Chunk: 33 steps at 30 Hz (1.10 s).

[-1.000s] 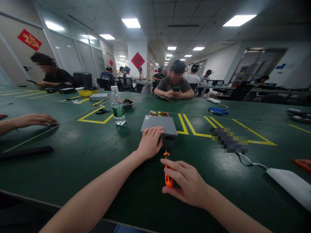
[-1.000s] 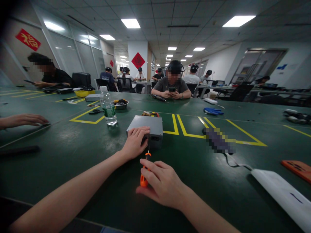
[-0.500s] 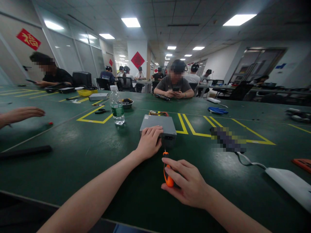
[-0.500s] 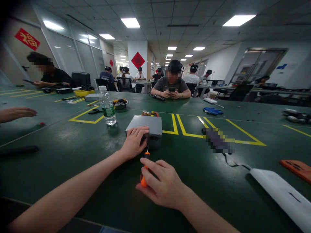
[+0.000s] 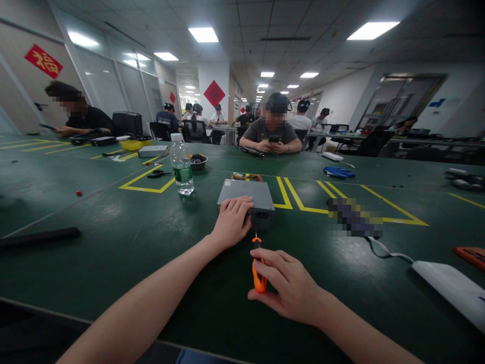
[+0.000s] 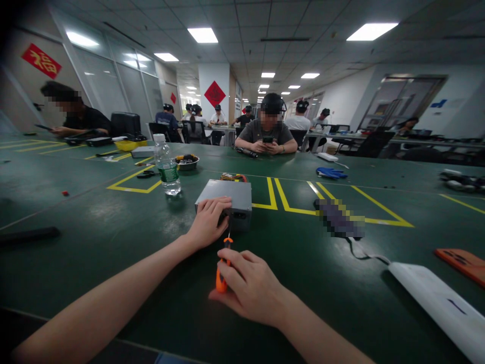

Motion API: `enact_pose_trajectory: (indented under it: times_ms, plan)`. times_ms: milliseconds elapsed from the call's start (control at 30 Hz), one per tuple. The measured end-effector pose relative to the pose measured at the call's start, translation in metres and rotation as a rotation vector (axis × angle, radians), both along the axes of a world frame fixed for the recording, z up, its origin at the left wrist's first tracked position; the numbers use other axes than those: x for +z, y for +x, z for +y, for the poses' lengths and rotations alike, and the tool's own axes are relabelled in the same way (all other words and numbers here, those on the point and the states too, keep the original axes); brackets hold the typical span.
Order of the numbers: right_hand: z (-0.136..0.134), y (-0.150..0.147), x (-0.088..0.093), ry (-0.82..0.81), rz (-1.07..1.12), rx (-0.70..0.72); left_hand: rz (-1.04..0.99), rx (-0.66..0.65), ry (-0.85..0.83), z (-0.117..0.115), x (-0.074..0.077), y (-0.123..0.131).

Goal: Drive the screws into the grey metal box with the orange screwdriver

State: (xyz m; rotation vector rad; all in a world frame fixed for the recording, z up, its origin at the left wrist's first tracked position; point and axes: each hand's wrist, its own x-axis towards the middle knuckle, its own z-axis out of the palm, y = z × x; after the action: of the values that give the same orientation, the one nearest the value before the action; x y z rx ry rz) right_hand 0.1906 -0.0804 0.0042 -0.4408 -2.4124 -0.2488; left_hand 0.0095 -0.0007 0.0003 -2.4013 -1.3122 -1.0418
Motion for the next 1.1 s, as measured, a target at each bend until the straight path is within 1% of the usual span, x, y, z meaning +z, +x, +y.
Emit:
enact_pose_trajectory:
  times_ms: [67, 133, 267, 367, 467, 533, 600, 700, 767, 833, 967, 1033, 1100]
  plan:
    - [0.002, 0.000, -0.005, -0.020, 0.061, 0.001, -0.002, 0.002, 0.001, 0.001, 0.000, 0.000]
    - [0.002, 0.002, -0.006, -0.052, 0.064, -0.008, -0.003, 0.003, 0.004, 0.001, -0.001, 0.001]
    - [-0.003, 0.004, 0.005, -0.070, -0.058, -0.006, -0.002, 0.004, 0.010, 0.001, -0.001, 0.002]
    - [-0.005, 0.002, 0.010, -0.009, -0.108, -0.006, 0.003, 0.002, 0.007, 0.000, 0.000, 0.001]
    - [-0.003, 0.000, 0.004, 0.037, -0.032, 0.009, 0.004, 0.008, 0.005, 0.000, 0.000, 0.001]
    - [-0.001, 0.000, -0.001, 0.014, 0.027, 0.012, 0.003, 0.013, 0.004, 0.000, 0.000, 0.001]
    - [-0.001, 0.002, -0.002, -0.041, 0.041, -0.002, 0.002, 0.014, 0.003, 0.000, 0.000, 0.001]
    - [-0.005, 0.004, 0.005, -0.096, -0.047, -0.018, -0.003, 0.008, 0.001, 0.000, 0.000, 0.001]
    - [-0.007, 0.004, 0.011, -0.079, -0.121, -0.016, -0.006, 0.001, 0.000, 0.000, 0.000, 0.001]
    - [-0.007, 0.003, 0.013, -0.039, -0.136, -0.008, -0.006, -0.004, -0.001, 0.000, 0.001, 0.001]
    - [-0.002, 0.000, 0.004, 0.000, -0.037, 0.020, -0.003, -0.005, -0.006, 0.000, 0.001, 0.001]
    - [-0.001, 0.001, 0.000, -0.023, -0.007, 0.020, -0.003, 0.000, -0.009, 0.000, 0.000, 0.001]
    - [-0.003, 0.001, 0.000, -0.070, -0.011, 0.005, -0.006, 0.006, -0.011, 0.000, -0.001, 0.002]
